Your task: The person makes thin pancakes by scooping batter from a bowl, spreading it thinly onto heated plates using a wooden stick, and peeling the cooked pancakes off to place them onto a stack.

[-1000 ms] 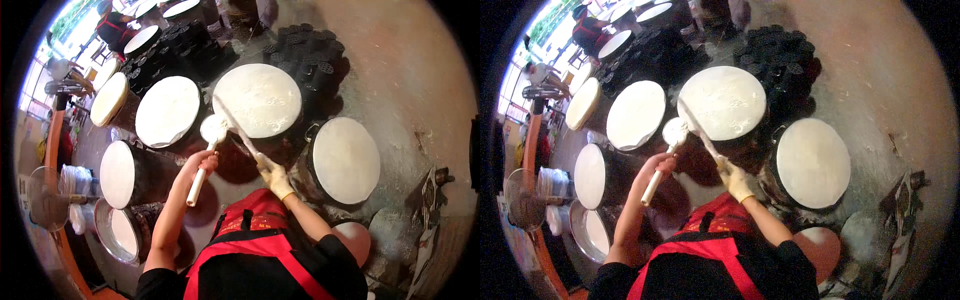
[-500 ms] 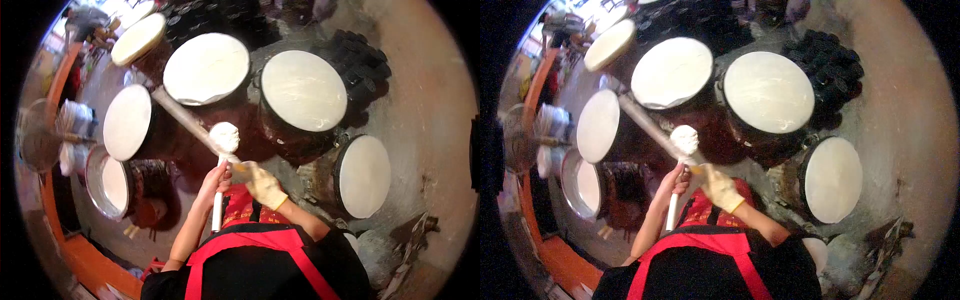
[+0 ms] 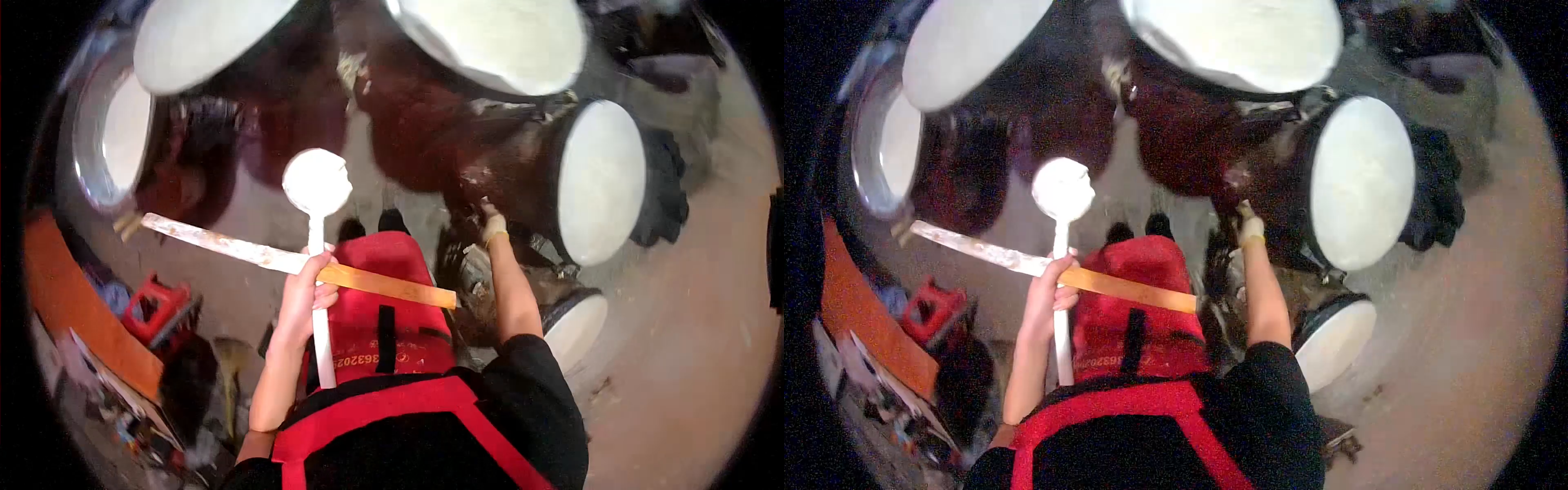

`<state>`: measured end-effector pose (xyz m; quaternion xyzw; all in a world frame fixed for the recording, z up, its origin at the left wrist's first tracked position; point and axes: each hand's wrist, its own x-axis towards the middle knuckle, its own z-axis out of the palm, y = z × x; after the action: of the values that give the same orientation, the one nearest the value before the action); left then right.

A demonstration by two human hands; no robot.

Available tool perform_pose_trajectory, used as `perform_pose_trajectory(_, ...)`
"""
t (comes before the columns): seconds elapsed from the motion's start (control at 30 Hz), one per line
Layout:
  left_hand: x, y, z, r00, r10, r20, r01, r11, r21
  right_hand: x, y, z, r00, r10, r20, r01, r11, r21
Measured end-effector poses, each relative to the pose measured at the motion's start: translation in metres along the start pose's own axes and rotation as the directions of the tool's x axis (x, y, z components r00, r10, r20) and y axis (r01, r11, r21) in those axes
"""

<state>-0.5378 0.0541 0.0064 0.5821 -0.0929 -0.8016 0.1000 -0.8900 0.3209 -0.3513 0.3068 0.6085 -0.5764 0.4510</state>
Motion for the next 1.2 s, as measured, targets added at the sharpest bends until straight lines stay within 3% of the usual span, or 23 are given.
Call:
perform_pose_trajectory(0.07, 0.005, -0.005, -0.003, 0.994, -0.004, -0.109, 0.003, 1.0, -0.004, 0.013, -0.009, -0.005, 0.995, 0.023, 0.094, -0.018, 0.998, -0.056)
perform_pose_trajectory(0.1, 0.007, -0.005, -0.005, 0.987, -0.034, -0.16, 0.032, 0.999, -0.017, 0.05, -0.006, -0.03, 0.984, -0.107, 0.145, 0.134, 0.973, -0.191)
perform_pose_trajectory(0.17, 0.011, -0.007, -0.002, 0.972, -0.038, -0.234, 0.037, 0.999, -0.01, 0.024, -0.019, 0.017, 0.987, -0.04, -0.155, 0.058, 0.992, 0.114)
perform_pose_trajectory(0.2, 0.012, -0.013, -0.004, 0.965, -0.063, -0.256, 0.052, 0.997, -0.051, 0.06, -0.019, -0.008, 0.991, 0.091, -0.098, -0.057, 0.949, 0.311)
perform_pose_trajectory(0.3, -0.002, 0.003, -0.027, 0.991, -0.056, -0.125, 0.021, 0.965, -0.26, 0.047, -0.024, 0.002, 0.991, 0.023, -0.128, 0.004, 0.978, 0.208)
perform_pose_trajectory(0.43, -0.01, 0.002, -0.023, 0.995, -0.065, -0.078, 0.037, 0.949, -0.313, 0.053, -0.025, 0.002, 0.997, 0.035, -0.075, -0.027, 0.995, 0.101)
perform_pose_trajectory(0.7, -0.014, -0.009, -0.015, 0.995, -0.058, -0.077, 0.03, 0.946, -0.324, 0.092, -0.02, -0.026, 0.993, 0.066, -0.096, -0.075, 0.993, -0.092)
perform_pose_trajectory(0.8, -0.012, -0.008, -0.017, 0.997, -0.057, -0.06, 0.037, 0.957, -0.287, 0.052, -0.024, -0.006, 0.964, 0.224, -0.145, -0.24, 0.966, -0.098)
perform_pose_trajectory(0.83, -0.01, -0.004, -0.018, 0.996, -0.069, -0.053, 0.052, 0.961, -0.272, 0.03, -0.021, 0.01, 0.977, 0.21, -0.026, -0.208, 0.932, -0.297)
perform_pose_trajectory(0.87, -0.008, -0.001, -0.019, 0.996, -0.074, -0.045, 0.06, 0.965, -0.255, 0.001, -0.016, 0.034, 0.973, 0.208, 0.098, -0.137, 0.866, -0.48)
perform_pose_trajectory(0.93, -0.003, 0.0, -0.026, 0.999, -0.05, 0.001, 0.049, 0.966, -0.255, -0.136, -0.027, 0.143, 0.942, 0.102, 0.321, 0.164, 0.692, -0.703)
perform_pose_trajectory(0.97, -0.003, 0.0, -0.027, 1.0, -0.018, 0.022, 0.023, 0.97, -0.244, -0.181, -0.036, 0.174, 0.848, 0.225, 0.481, 0.305, 0.534, -0.788)
perform_pose_trajectory(1.03, 0.002, 0.002, -0.029, 0.999, -0.043, 0.033, 0.049, 0.976, -0.212, -0.271, -0.054, 0.238, 0.53, 0.436, 0.727, 0.683, 0.288, -0.671)
perform_pose_trajectory(1.07, 0.001, 0.005, -0.025, 0.999, 0.014, 0.051, -0.005, 0.985, -0.174, -0.312, -0.06, 0.26, 0.315, 0.506, 0.803, 0.814, 0.291, -0.503)
perform_pose_trajectory(1.1, -0.004, 0.009, -0.02, 0.995, 0.072, 0.072, -0.062, 0.989, -0.137, -0.359, -0.058, 0.278, 0.388, 0.537, 0.749, 0.876, 0.038, -0.481)
perform_pose_trajectory(1.13, -0.008, 0.014, -0.014, 0.987, 0.13, 0.098, -0.12, 0.988, -0.1, -0.397, -0.053, 0.29, 0.342, 0.445, 0.828, 0.94, -0.147, -0.309)
perform_pose_trajectory(1.17, -0.012, 0.02, -0.012, 0.979, 0.118, 0.165, -0.101, 0.989, -0.107, -0.425, -0.043, 0.293, 0.396, 0.426, 0.813, 0.912, -0.286, -0.294)
perform_pose_trajectory(1.2, -0.018, 0.03, -0.005, 0.993, 0.054, 0.101, -0.045, 0.995, -0.088, -0.435, -0.024, 0.29, 0.374, 0.231, 0.898, 0.876, -0.407, -0.26)
